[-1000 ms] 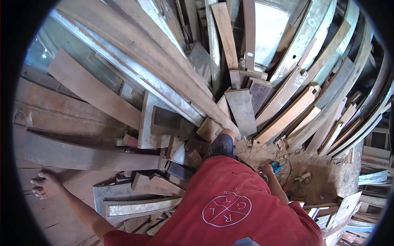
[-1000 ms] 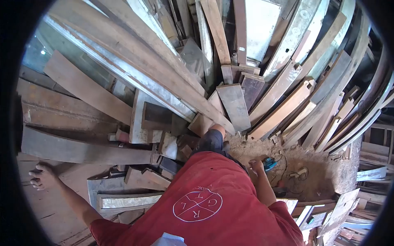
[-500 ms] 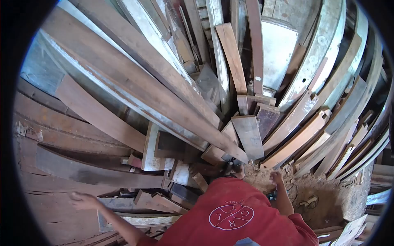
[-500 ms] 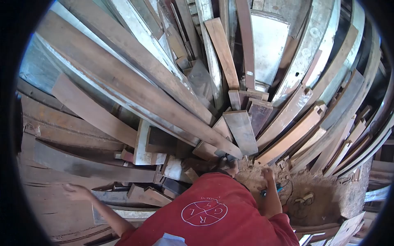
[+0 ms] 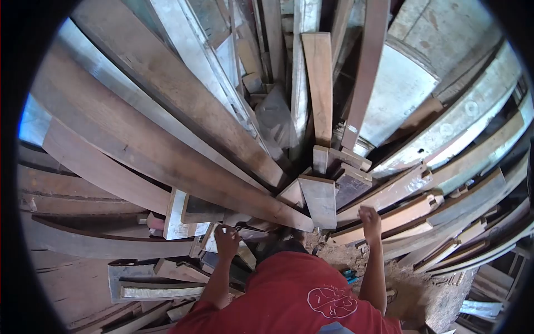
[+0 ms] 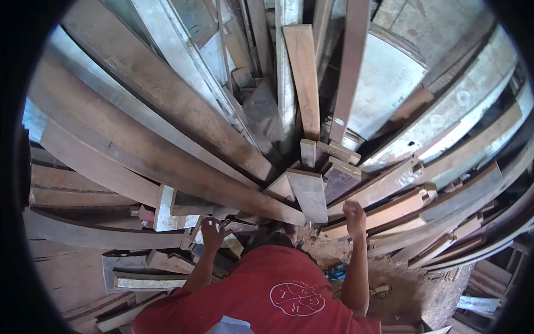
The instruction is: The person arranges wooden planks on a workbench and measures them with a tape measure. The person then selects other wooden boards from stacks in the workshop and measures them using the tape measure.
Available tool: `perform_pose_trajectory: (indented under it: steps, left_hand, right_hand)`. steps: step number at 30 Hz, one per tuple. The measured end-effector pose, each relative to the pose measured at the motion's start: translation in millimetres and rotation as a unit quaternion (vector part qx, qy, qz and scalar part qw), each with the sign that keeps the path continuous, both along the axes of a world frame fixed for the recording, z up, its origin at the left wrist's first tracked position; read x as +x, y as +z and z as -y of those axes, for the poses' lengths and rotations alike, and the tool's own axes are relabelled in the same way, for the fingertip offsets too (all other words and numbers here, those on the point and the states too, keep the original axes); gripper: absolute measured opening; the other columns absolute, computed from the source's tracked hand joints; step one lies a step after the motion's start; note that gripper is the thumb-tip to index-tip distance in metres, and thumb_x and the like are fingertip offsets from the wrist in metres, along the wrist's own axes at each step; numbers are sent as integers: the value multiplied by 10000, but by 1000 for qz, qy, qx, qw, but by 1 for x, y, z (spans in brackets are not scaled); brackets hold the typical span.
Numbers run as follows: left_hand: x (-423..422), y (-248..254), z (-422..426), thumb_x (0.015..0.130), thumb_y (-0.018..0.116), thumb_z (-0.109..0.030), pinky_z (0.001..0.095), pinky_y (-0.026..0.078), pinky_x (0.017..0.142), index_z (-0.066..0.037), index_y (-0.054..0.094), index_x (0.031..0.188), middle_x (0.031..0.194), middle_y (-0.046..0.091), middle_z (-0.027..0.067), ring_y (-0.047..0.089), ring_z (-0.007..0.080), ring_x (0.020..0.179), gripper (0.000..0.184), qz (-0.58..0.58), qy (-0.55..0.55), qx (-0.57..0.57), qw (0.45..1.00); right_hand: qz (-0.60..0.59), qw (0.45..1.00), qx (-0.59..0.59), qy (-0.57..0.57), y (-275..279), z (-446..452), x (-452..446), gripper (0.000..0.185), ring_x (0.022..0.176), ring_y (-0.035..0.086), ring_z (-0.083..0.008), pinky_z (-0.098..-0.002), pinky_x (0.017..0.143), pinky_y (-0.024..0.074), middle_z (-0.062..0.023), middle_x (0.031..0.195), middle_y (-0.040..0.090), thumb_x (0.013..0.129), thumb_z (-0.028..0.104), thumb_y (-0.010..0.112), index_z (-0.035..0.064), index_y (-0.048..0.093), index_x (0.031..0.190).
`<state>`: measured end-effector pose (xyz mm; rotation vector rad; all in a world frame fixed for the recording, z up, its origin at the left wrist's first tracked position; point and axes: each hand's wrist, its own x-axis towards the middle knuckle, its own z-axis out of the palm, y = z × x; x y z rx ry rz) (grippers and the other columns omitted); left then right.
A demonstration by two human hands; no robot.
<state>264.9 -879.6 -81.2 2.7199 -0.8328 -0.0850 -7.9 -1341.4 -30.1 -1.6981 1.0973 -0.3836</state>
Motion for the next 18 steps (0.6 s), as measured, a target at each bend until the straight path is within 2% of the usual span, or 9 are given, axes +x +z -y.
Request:
perform_pose_trajectory:
  steps: [2, 3, 4, 6, 10, 12, 15, 16, 18]
  left_hand:
    - [-4, -50, -17, 834, 709, -277, 530, 451, 975, -65, 656, 1078, 1181, 579, 226, 527, 409, 1163, 327, -87, 8, 99, 991]
    - [0, -76, -26, 865, 676, -407, 555, 451, 968, -103, 670, 1146, 1225, 595, 262, 532, 421, 1193, 415, -205, 52, 158, 965]
    - [2, -82, -32, 865, 676, -407, 555, 451, 968, -103, 670, 1146, 1225, 595, 262, 532, 421, 1193, 415, -205, 59, 155, 965]
    - [1, -92, -41, 917, 605, -502, 597, 411, 1010, -108, 621, 1284, 1301, 576, 303, 518, 437, 1251, 538, -366, 36, 216, 905]
    - [-38, -125, -83, 954, 523, -572, 556, 426, 1053, -47, 554, 1354, 1379, 576, 248, 524, 487, 1270, 660, -408, 168, 240, 865]
    - [-60, -136, -105, 919, 589, -551, 596, 317, 1136, -93, 413, 1486, 1459, 469, 319, 381, 458, 1424, 750, -491, 254, 244, 797]
    - [-109, -187, -144, 907, 597, -542, 552, 302, 1168, -97, 309, 1541, 1493, 415, 335, 347, 470, 1444, 827, -440, 294, 324, 784]
    - [-117, -186, -149, 903, 609, -515, 541, 313, 1165, -93, 297, 1545, 1494, 415, 334, 360, 467, 1436, 829, -432, 314, 316, 785]
    - [-130, -169, -144, 894, 633, -459, 519, 333, 1159, -86, 275, 1551, 1496, 414, 332, 386, 461, 1421, 836, -424, 371, 220, 797]
  right_hand:
    - [-60, 998, 11, -1, -12, -8, -23, 214, 843, 690, -176, -344, 782, 532, -123, 888, 726, 915, 128, 665, 21, 689, 1098]
    - [-87, 996, -3, 10, -35, -13, -44, 200, 839, 692, -178, -353, 773, 533, -126, 880, 725, 906, 130, 670, 20, 693, 1071]
    - [-115, 993, -19, 21, -66, -20, -67, 187, 835, 694, -181, -361, 763, 534, -130, 872, 725, 897, 132, 675, 18, 696, 1044]
    - [-160, 984, -52, 55, -104, -37, -107, 182, 828, 696, -187, -365, 760, 538, -118, 870, 733, 884, 142, 695, 17, 701, 1016]
    - [-80, 970, 227, -37, -143, -73, -159, 259, 848, 696, -195, -353, 709, 557, -117, 916, 749, 867, 204, 778, 31, 704, 1046]
    - [-185, 961, 202, 30, -127, -75, -168, 319, 858, 707, -201, -350, 710, 573, -146, 948, 750, 860, 242, 804, 26, 702, 1071]
    - [-256, 956, 121, 81, -127, -69, -185, 362, 858, 722, -217, -352, 720, 590, -168, 972, 751, 854, 255, 813, 11, 699, 1095]
    - [-290, 949, 57, 107, -123, -67, -184, 372, 866, 725, -222, -356, 713, 595, -175, 978, 751, 857, 260, 812, 6, 695, 1103]
    - [-245, 961, 106, 67, -175, -56, -220, 338, 873, 718, -237, -370, 701, 605, -166, 998, 739, 887, 226, 785, 3, 682, 1119]
